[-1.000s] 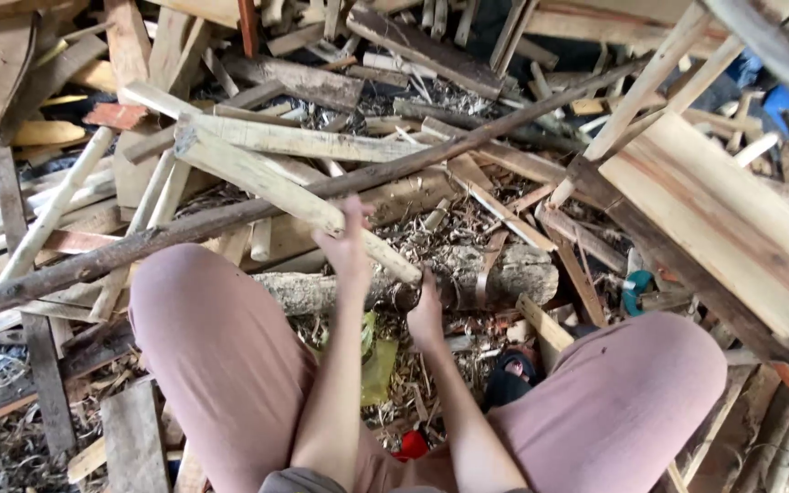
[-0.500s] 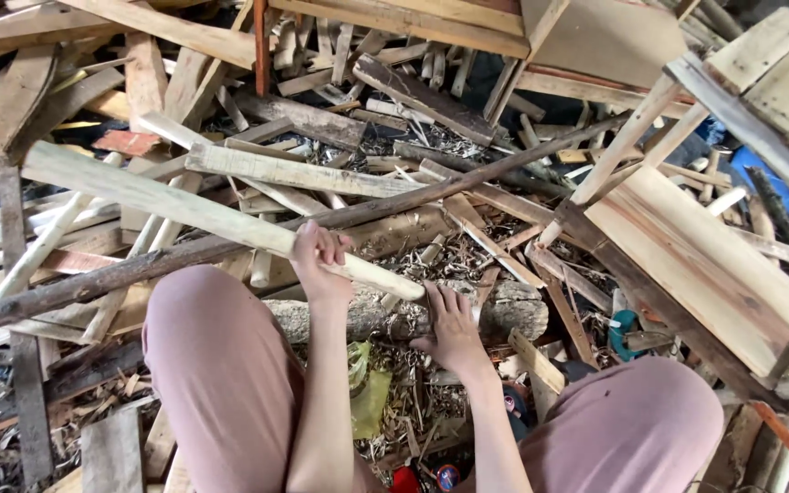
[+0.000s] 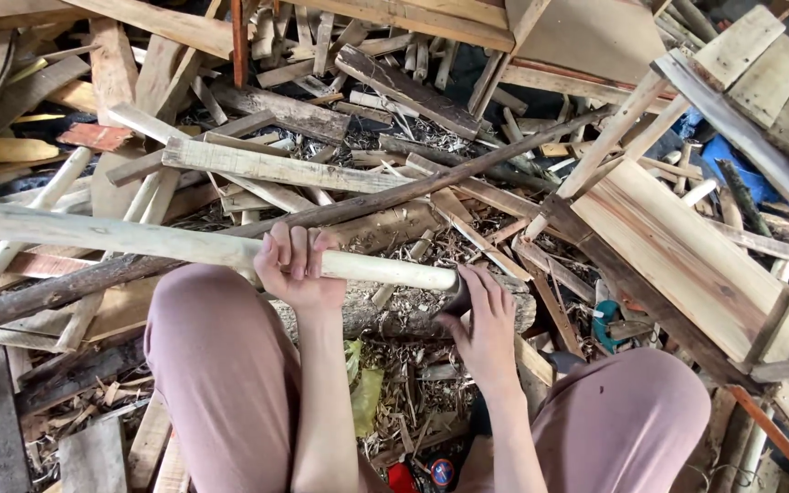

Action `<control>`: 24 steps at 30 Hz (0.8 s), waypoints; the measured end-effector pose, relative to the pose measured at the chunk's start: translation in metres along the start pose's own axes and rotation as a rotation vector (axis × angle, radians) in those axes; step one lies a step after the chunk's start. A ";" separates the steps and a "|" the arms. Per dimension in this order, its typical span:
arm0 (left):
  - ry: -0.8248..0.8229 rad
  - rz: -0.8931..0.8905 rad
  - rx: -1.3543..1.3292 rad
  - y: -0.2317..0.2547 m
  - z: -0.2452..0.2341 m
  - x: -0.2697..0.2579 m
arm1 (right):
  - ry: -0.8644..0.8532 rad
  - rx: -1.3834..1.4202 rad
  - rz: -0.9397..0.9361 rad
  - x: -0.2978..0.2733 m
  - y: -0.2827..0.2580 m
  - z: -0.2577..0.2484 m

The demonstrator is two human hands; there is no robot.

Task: Sanding and scraping a wooden stick to smooth its surface while sitting on the workshop floor

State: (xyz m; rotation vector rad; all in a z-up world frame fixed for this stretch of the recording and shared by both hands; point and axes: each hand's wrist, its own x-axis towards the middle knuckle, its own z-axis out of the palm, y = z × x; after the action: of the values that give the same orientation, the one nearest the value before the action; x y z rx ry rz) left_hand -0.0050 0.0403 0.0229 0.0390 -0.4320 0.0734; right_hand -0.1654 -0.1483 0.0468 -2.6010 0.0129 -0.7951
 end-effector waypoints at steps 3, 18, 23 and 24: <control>-0.052 -0.008 -0.106 -0.006 -0.010 -0.002 | -0.034 -0.106 0.073 -0.005 0.004 0.019; 0.040 -0.203 0.223 -0.014 0.007 -0.003 | 0.018 -0.351 0.142 -0.046 0.078 0.086; -0.016 -0.291 0.264 -0.004 -0.031 0.001 | -0.345 -0.334 0.263 -0.053 0.058 0.079; -0.012 -0.294 0.265 -0.003 -0.029 0.002 | -0.349 -0.333 0.265 -0.047 0.041 0.065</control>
State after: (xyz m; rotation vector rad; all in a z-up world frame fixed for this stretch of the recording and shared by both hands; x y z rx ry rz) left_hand 0.0089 0.0387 -0.0024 0.3631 -0.4221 -0.1592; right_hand -0.1656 -0.1545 -0.0428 -2.9300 0.4112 -0.2557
